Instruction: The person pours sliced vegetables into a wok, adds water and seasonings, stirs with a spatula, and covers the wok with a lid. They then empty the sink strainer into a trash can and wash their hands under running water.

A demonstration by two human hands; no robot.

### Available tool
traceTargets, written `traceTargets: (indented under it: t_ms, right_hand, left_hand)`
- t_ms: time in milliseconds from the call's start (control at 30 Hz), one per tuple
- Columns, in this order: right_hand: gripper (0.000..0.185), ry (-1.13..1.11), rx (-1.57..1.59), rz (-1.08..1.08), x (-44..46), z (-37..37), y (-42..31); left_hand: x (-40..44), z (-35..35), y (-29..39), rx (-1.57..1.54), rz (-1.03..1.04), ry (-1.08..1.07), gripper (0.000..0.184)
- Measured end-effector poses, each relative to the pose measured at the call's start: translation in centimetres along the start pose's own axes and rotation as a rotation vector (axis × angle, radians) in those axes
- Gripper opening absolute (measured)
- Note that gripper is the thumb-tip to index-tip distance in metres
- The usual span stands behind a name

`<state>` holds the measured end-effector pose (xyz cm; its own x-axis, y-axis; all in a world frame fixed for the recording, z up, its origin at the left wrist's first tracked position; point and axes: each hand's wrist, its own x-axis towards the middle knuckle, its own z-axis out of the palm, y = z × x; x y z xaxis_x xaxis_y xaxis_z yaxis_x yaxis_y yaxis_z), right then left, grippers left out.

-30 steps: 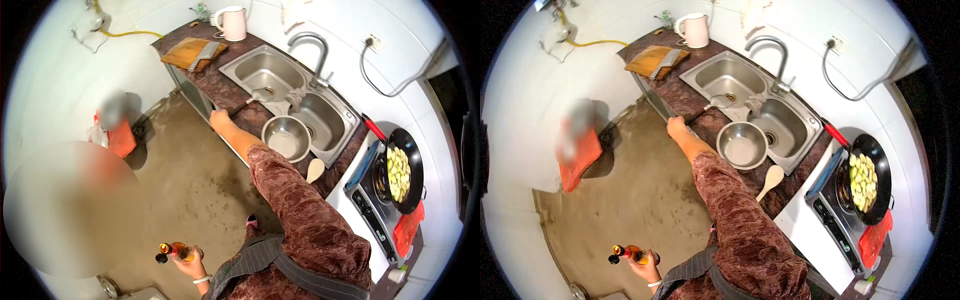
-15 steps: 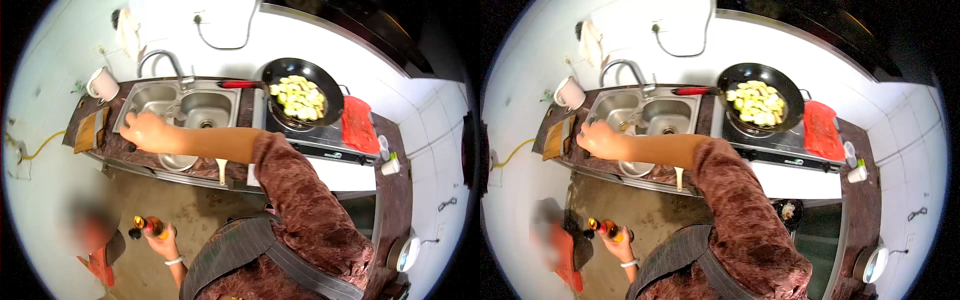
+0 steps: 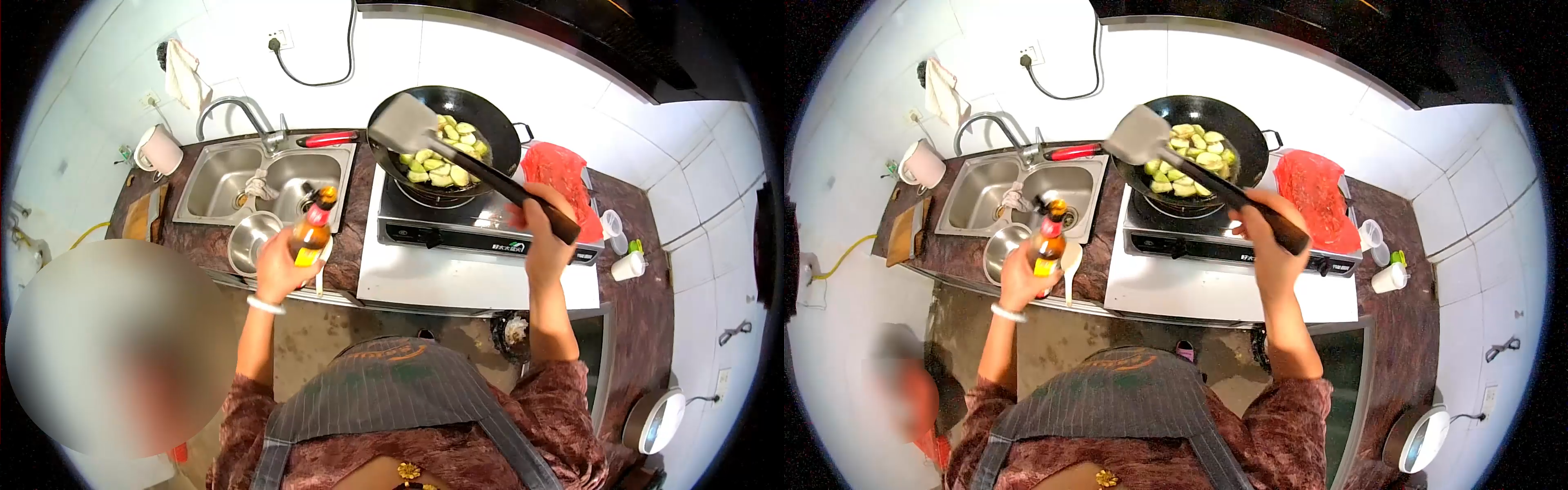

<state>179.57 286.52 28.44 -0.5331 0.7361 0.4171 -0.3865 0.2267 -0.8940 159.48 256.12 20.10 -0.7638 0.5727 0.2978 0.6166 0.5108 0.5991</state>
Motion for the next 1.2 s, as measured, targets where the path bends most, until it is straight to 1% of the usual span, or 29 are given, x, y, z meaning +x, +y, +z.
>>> traceTargets:
  t_ms: [67, 133, 233, 267, 333, 400, 533, 700, 767, 867, 1100, 1200]
  right_hand:
    - [0.017, 0.034, -0.003, 0.043, -0.1, -3.1, 0.9]
    - [0.017, 0.039, 0.022, 0.035, -0.2, -4.6, 1.9]
    - [0.017, 0.044, 0.041, 0.107, -0.3, -6.0, 2.9]
    - [0.017, 0.046, 0.050, 0.114, -0.2, -6.2, 3.3]
    - [0.017, 0.036, 0.060, 0.191, 0.0, -6.5, 4.1]
    - [0.017, 0.030, 0.130, 0.196, 0.3, -6.4, 4.9]
    - [0.017, 0.014, 0.193, 0.240, 0.9, -6.2, 5.6]
    - [0.017, -0.004, 0.184, 0.240, 1.4, -6.3, 6.2]
    - [0.017, -0.008, 0.188, 0.236, 1.5, -6.4, 6.3]
    - [0.017, -0.010, 0.178, 0.238, 1.8, -6.5, 6.4]
    - [0.017, -0.014, 0.199, 0.256, 1.9, -6.6, 6.3]
    - [0.017, -0.024, 0.223, 0.247, 1.9, -6.7, 6.4]
  left_hand:
    - [2.1, 1.0, 1.8, 0.053, -0.085, -0.104, 0.060]
    - [3.7, 2.3, 3.0, 0.115, -0.044, -0.085, 0.063]
    - [6.2, 3.5, 3.4, 0.211, -0.069, -0.179, 0.062]
    - [6.8, 3.7, 3.8, 0.268, -0.075, -0.224, 0.061]
    - [7.7, 3.9, 4.6, 0.269, -0.076, -0.247, 0.061]
    - [8.4, 4.3, 4.2, 0.349, 0.001, -0.252, 0.059]
    - [9.3, 4.2, 4.6, 0.470, 0.000, -0.312, 0.061]
    - [9.7, 3.9, 5.7, 0.512, 0.041, -0.293, 0.061]
    - [9.8, 3.6, 6.0, 0.556, 0.027, -0.287, 0.053]
    - [9.9, 3.3, 6.6, 0.645, 0.072, -0.266, 0.052]
    - [10.4, 2.8, 7.7, 0.683, 0.057, -0.311, 0.052]
    - [10.5, 2.8, 7.9, 0.707, 0.082, -0.309, 0.051]
